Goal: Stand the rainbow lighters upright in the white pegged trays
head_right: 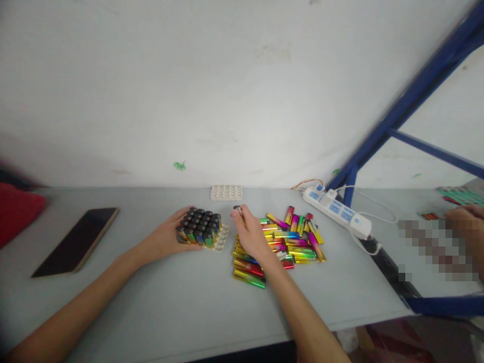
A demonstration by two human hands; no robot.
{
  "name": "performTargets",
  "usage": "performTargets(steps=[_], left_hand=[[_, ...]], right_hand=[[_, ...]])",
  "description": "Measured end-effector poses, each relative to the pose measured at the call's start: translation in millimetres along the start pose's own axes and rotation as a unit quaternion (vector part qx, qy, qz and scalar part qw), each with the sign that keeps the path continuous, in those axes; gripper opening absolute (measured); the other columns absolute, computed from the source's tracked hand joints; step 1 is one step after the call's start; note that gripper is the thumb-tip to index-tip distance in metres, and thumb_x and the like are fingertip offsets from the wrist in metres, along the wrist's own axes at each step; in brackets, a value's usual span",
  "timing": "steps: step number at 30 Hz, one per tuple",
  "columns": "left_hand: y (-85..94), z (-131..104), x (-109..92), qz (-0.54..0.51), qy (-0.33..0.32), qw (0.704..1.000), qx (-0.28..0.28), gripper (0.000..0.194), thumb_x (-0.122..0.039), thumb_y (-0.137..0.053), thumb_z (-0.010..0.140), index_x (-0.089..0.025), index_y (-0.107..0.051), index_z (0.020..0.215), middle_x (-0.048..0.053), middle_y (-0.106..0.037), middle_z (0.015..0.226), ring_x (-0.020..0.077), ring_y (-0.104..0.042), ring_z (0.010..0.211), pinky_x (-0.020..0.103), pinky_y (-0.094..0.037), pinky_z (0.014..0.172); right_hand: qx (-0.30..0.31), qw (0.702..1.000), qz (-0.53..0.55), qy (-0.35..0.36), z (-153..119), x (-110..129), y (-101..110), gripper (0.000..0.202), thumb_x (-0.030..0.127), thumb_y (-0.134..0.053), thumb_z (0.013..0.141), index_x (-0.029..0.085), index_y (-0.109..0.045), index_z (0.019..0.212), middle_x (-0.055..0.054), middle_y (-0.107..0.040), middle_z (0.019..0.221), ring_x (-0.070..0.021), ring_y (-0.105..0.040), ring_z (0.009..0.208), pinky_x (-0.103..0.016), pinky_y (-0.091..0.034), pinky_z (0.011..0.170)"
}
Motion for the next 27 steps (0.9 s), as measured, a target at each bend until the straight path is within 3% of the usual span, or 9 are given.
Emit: performTargets(steps=[6, 15, 19, 24, 27], left_hand=[[-0.5, -0.8, 1.7, -0.006, -0.017, 1.0, -0.011, 0.092, -0.06, -0.107, 0.072, -0.027, -0.075, 0.152, 0.015, -0.071, 0.169, 0.0436, -0.066, 0.158, 0.057, -0.052, 0.14], [0.0, -0.5, 0.3, -0.01, 0.004, 1.0, 0.008, 0.094, -0.063, -0.105, 0.072, -0.024, -0.076, 0.153, 0.017, -0.068, 0.172, 0.0466, -0.062, 0.162, 0.061, -0.05, 0.14], [-0.6, -0.9, 0.1, -0.006, 0.001, 1.0, -0.001, 0.093, -0.059, -0.106, 0.072, -0.026, -0.076, 0.154, 0.016, -0.069, 0.172, 0.046, -0.064, 0.16, 0.059, -0.051, 0.14], [-0.1, -0.8, -1.3, 0.007, -0.009, 1.0, 0.004, 0.094, -0.057, -0.107, 0.074, -0.021, -0.074, 0.155, 0.018, -0.069, 0.17, 0.0443, -0.064, 0.161, 0.058, -0.052, 0.139], [0.3, -1.2, -1.2, 0.008, -0.01, 1.0, 0.008, 0.094, -0.056, -0.107, 0.075, -0.021, -0.073, 0.155, 0.018, -0.068, 0.172, 0.0429, -0.064, 0.162, 0.056, -0.05, 0.141]], right_hand=[[-0.056, 0.998, 0.024, -0.027, -0.1, -2.0, -4.7, 0.065, 0.076, -0.058, 0.104, 0.03, -0.034, 0.065, 0.006, -0.034, 0.061, -0.0149, -0.035, 0.062, -0.031, -0.029, 0.06], [-0.046, 0.997, -0.054, -0.019, -4.3, 2.0, -1.3, 0.046, 0.057, -0.052, 0.104, 0.03, -0.037, 0.07, 0.007, -0.04, 0.059, -0.0157, -0.038, 0.059, -0.032, -0.03, 0.063], [-0.027, 0.997, -0.074, 0.005, -2.6, 2.3, 0.8, 0.041, 0.059, -0.047, 0.115, 0.03, -0.048, 0.085, 0.005, -0.054, 0.068, -0.0196, -0.052, 0.064, -0.032, -0.04, 0.068], [0.003, 0.988, -0.12, 0.098, -0.6, -1.4, 2.7, 0.039, 0.051, -0.043, 0.122, 0.029, -0.055, 0.093, -0.008, -0.073, 0.101, -0.0267, -0.072, 0.097, -0.037, -0.055, 0.09], [0.025, 0.984, -0.156, 0.086, -1.2, -5.9, 2.5, 0.041, 0.05, -0.047, 0.124, 0.029, -0.054, 0.09, -0.006, -0.072, 0.09, -0.0271, -0.072, 0.09, -0.036, -0.054, 0.087]])
Point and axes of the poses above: each hand's wrist, its own z-axis towards the middle knuckle, its own y-axis out of the back of the hand, x = y × z, the point moved 2 cm from there along z, towards the middle knuckle
